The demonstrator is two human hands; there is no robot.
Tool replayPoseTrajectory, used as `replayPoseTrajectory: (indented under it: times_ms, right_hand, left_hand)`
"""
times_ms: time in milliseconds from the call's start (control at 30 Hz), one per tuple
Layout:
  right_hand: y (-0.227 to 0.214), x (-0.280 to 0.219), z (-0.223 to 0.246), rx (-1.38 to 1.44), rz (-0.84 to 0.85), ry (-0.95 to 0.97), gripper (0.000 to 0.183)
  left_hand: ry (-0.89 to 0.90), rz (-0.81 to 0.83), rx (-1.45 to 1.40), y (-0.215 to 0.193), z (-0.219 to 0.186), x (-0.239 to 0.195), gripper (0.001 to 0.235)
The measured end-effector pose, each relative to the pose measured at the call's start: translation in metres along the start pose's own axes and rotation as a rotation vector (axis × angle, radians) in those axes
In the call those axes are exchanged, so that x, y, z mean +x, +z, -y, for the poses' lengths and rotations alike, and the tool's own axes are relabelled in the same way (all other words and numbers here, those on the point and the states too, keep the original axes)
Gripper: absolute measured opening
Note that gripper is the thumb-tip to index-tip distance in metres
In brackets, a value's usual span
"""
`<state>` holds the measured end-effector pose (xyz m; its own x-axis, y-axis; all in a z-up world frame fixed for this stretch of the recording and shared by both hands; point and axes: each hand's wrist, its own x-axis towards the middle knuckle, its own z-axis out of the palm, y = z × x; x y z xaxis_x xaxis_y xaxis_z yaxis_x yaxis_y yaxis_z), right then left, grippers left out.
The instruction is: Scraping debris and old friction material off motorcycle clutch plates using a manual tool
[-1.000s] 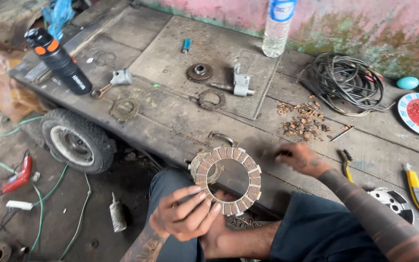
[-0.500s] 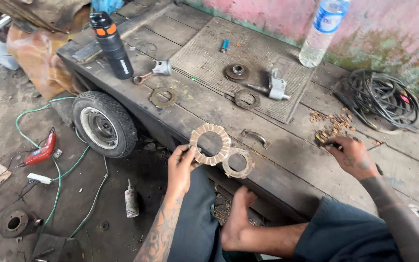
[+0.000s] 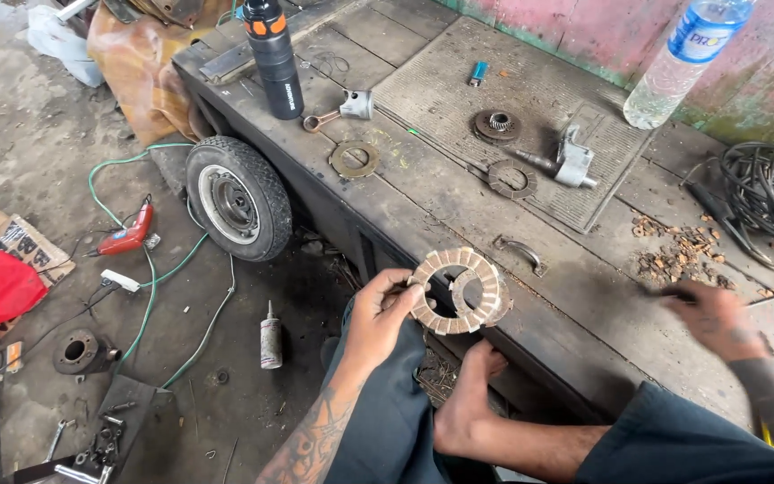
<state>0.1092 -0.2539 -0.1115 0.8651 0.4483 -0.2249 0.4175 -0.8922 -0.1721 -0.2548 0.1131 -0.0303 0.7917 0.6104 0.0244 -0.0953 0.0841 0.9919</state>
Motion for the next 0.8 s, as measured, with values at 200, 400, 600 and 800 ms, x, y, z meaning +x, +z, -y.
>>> replayPoseTrajectory:
  times_ms: [200,400,600,800]
  right_hand:
    - [0.040,0.007,0.006,0.072,-0.024,-0.152,0.034]
    - [0.033,0.000,0.022,0.322,-0.093,-0.161,0.023]
    - [0.044,0.011,0.010,0.146,-0.145,-0.261,0.023]
    - [0.027,-0.005,0.050,0.339,-0.031,-0.376,0.024]
  left_hand:
    - [-0.283,-0.148,-0.331,0.005,0.060,0.045,0.022]
    - [-0.265,-0.218,-0.319,0.002,0.078,0.083,0.027]
    - [-0.247,-0.196,-0.263,-0.022,0.124,0.147,0.016]
    - [-0.270,-0.211,-0.039,-0.017,0.125,0.181,0.025]
